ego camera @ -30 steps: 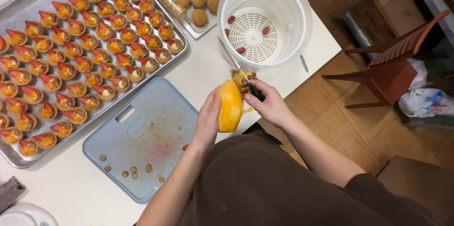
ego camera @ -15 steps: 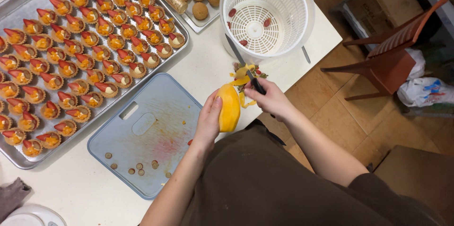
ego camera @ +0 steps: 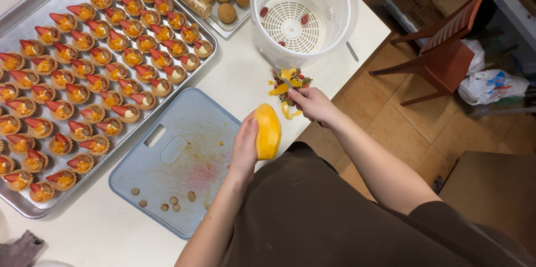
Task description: The person peels a mango, slices it into small pieces, and places the pieces into tart shells on a baking tray. The person uses a knife to peel and cut the mango and a spoon to transfer the pieces.
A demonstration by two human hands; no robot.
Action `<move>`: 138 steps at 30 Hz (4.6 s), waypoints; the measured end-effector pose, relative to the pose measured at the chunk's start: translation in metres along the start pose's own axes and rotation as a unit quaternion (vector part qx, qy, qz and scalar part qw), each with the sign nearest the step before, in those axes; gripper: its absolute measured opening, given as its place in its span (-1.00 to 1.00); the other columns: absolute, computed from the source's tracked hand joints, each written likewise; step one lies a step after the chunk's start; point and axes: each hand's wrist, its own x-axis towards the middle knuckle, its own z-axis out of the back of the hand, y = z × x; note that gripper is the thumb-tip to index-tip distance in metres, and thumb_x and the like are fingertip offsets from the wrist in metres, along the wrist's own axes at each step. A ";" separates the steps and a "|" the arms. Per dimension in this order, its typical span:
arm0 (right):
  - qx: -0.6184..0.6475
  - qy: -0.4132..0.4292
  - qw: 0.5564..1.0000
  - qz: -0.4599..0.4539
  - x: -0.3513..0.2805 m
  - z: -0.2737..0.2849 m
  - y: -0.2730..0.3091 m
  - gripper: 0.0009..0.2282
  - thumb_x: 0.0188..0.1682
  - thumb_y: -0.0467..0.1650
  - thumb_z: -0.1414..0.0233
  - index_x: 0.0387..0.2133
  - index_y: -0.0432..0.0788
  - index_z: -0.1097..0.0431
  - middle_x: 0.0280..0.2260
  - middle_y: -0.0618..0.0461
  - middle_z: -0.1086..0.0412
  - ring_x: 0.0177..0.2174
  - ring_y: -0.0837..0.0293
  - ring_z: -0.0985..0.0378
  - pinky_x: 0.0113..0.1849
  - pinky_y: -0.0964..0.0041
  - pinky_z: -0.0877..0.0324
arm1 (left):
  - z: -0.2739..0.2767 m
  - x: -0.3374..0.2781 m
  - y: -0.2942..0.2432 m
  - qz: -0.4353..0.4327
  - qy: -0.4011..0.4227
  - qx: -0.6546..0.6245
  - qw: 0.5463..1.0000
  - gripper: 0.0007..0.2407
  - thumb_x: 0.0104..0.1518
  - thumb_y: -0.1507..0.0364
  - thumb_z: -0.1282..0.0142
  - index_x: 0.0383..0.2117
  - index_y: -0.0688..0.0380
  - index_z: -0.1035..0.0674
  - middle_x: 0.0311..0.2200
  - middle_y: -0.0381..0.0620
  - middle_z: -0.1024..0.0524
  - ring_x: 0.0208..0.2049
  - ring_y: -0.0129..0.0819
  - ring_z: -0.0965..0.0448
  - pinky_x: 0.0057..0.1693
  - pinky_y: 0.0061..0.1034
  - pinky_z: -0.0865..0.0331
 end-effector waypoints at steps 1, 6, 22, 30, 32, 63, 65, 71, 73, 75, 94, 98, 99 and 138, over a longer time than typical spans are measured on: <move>-0.082 -0.016 0.996 0.035 0.008 0.003 -0.009 -0.57 0.13 -0.12 0.06 -0.38 -0.26 -0.50 -0.60 0.14 -0.31 -0.57 0.19 -0.27 -0.47 0.25 -0.19 | 0.005 -0.002 0.001 0.000 -0.004 -0.009 1.000 -0.55 0.35 0.22 0.16 0.24 0.28 -0.38 0.12 -0.04 -0.49 0.12 -0.40 -0.50 0.21 -0.49 -0.37; -0.264 -0.077 0.949 0.152 0.030 0.018 -0.058 -0.46 0.11 -0.05 0.19 -0.36 -0.25 -0.59 -0.46 -0.06 -0.54 -0.43 0.03 -0.56 -0.28 0.12 -0.45 | 0.026 -0.015 0.007 0.008 -0.035 -0.033 0.999 -0.56 0.35 0.22 0.17 0.24 0.26 -0.38 0.11 -0.04 -0.49 0.10 -0.37 -0.51 0.18 -0.46 -0.39; -0.321 -0.278 0.864 0.270 -0.015 0.003 -0.044 -0.79 -0.09 -0.38 -0.10 -0.18 -0.07 -0.51 -0.33 -0.18 -0.50 -0.25 -0.22 -0.53 -0.19 -0.06 -0.45 | 0.065 -0.011 0.061 0.040 -0.022 -0.038 0.998 -0.57 0.33 0.25 0.21 0.18 0.32 -0.44 0.05 0.09 -0.54 0.04 -0.18 -0.55 0.14 -0.31 -0.41; -0.334 -0.216 0.910 0.114 -0.059 0.016 -0.025 -0.76 0.02 -0.25 -0.06 -0.10 -0.03 -0.43 -0.24 -0.17 -0.48 -0.20 -0.20 -0.53 -0.16 -0.07 -0.43 | 0.091 0.051 0.131 -0.045 0.038 -0.006 0.998 -0.54 0.32 0.24 0.22 0.21 0.36 -0.41 0.13 0.15 -0.50 0.11 -0.13 -0.51 0.20 -0.29 -0.34; -0.309 -0.236 0.905 0.171 -0.063 0.017 -0.011 -0.75 0.02 -0.26 -0.08 -0.11 -0.09 -0.42 -0.26 -0.19 -0.49 -0.25 -0.19 -0.54 -0.20 -0.05 -0.45 | 0.089 0.067 0.133 -0.051 0.031 0.002 0.998 -0.52 0.31 0.20 0.25 0.21 0.31 -0.41 0.12 0.14 -0.51 0.09 -0.11 -0.52 0.18 -0.25 -0.35; -0.255 0.103 0.851 0.447 -0.107 0.001 0.055 -0.87 0.05 -0.36 -0.06 -0.31 -0.21 -0.46 -0.52 0.00 -0.41 -0.52 0.12 -0.46 -0.43 0.25 -0.37 | -0.026 -0.064 -0.038 -0.050 -0.067 -0.216 0.973 -0.44 0.31 -0.03 0.36 0.08 0.22 -0.44 -0.12 0.09 -0.55 -0.13 -0.11 -0.62 0.01 -0.13 -0.56; -0.279 0.093 0.840 0.455 -0.117 0.002 0.063 -0.85 0.01 -0.34 -0.09 -0.30 -0.18 -0.47 -0.50 0.00 -0.43 -0.51 0.04 -0.49 -0.43 0.20 -0.39 | -0.028 -0.066 -0.039 -0.071 -0.084 -0.195 0.975 -0.50 0.32 0.03 0.31 0.13 0.17 -0.40 -0.08 0.02 -0.52 -0.13 -0.16 -0.59 -0.05 -0.13 -0.56; -0.377 0.068 0.787 0.484 -0.127 0.005 0.078 -0.80 -0.05 -0.25 -0.14 -0.33 -0.12 -0.49 -0.46 0.04 -0.48 -0.46 -0.04 -0.53 -0.42 0.11 -0.41 | -0.030 -0.070 -0.039 -0.125 -0.097 -0.113 0.981 -0.55 0.33 0.14 0.24 0.27 0.10 -0.26 -0.03 -0.01 -0.46 -0.07 -0.24 -0.56 -0.06 -0.21 -0.57; -0.390 0.065 0.785 0.477 -0.125 0.006 0.081 -0.79 -0.05 -0.24 -0.14 -0.32 -0.12 -0.50 -0.46 0.05 -0.48 -0.45 -0.03 -0.53 -0.41 0.10 -0.41 | -0.029 -0.068 -0.041 -0.129 -0.095 -0.118 0.980 -0.54 0.35 0.15 0.24 0.28 0.13 -0.26 -0.03 0.00 -0.46 -0.06 -0.24 -0.55 -0.05 -0.21 -0.57; -0.387 0.070 0.790 0.471 -0.123 0.006 0.082 -0.80 -0.03 -0.23 -0.13 -0.32 -0.10 -0.50 -0.46 0.06 -0.47 -0.46 -0.02 -0.53 -0.41 0.12 -0.42 | -0.029 -0.067 -0.041 -0.128 -0.090 -0.121 0.980 -0.54 0.35 0.15 0.23 0.29 0.14 -0.26 -0.03 0.01 -0.46 -0.06 -0.24 -0.55 -0.05 -0.21 -0.57; -0.285 0.055 0.875 0.387 -0.082 0.003 0.102 -0.78 0.06 -0.31 -0.08 -0.16 -0.19 -0.50 -0.48 -0.07 -0.47 -0.51 0.01 -0.50 -0.42 0.22 -0.39 | -0.015 -0.056 -0.013 -0.129 -0.077 -0.064 0.987 -0.52 0.35 0.17 0.15 0.27 0.27 -0.30 0.10 0.03 -0.46 0.08 -0.31 -0.49 0.19 -0.44 -0.36; -0.268 0.133 0.872 0.388 -0.089 0.007 0.094 -0.79 0.03 -0.32 -0.08 -0.20 -0.22 -0.50 -0.52 -0.04 -0.46 -0.54 0.05 -0.46 -0.43 0.23 -0.39 | -0.012 -0.052 -0.014 -0.150 -0.098 -0.035 0.983 -0.50 0.34 0.18 0.11 0.28 0.30 -0.30 0.12 0.02 -0.46 0.11 -0.35 -0.48 0.20 -0.48 -0.35; -0.280 0.150 0.865 0.388 -0.092 0.008 0.092 -0.79 0.02 -0.32 -0.09 -0.22 -0.22 -0.51 -0.54 -0.03 -0.45 -0.56 0.05 -0.45 -0.44 0.22 -0.38 | -0.012 -0.051 -0.013 -0.145 -0.101 -0.041 0.983 -0.50 0.34 0.18 0.11 0.28 0.29 -0.29 0.11 0.02 -0.47 0.10 -0.35 -0.49 0.19 -0.48 -0.36; -0.248 0.004 0.933 0.261 -0.027 0.030 0.021 -0.77 0.05 -0.28 -0.13 -0.24 -0.25 -0.53 -0.58 -0.04 -0.43 -0.57 0.15 -0.39 -0.46 0.26 -0.34 | -0.004 -0.051 -0.013 -0.101 -0.026 0.004 0.995 -0.57 0.31 0.28 0.00 0.23 0.28 -0.36 0.09 -0.03 -0.47 0.06 -0.37 -0.49 0.17 -0.47 -0.39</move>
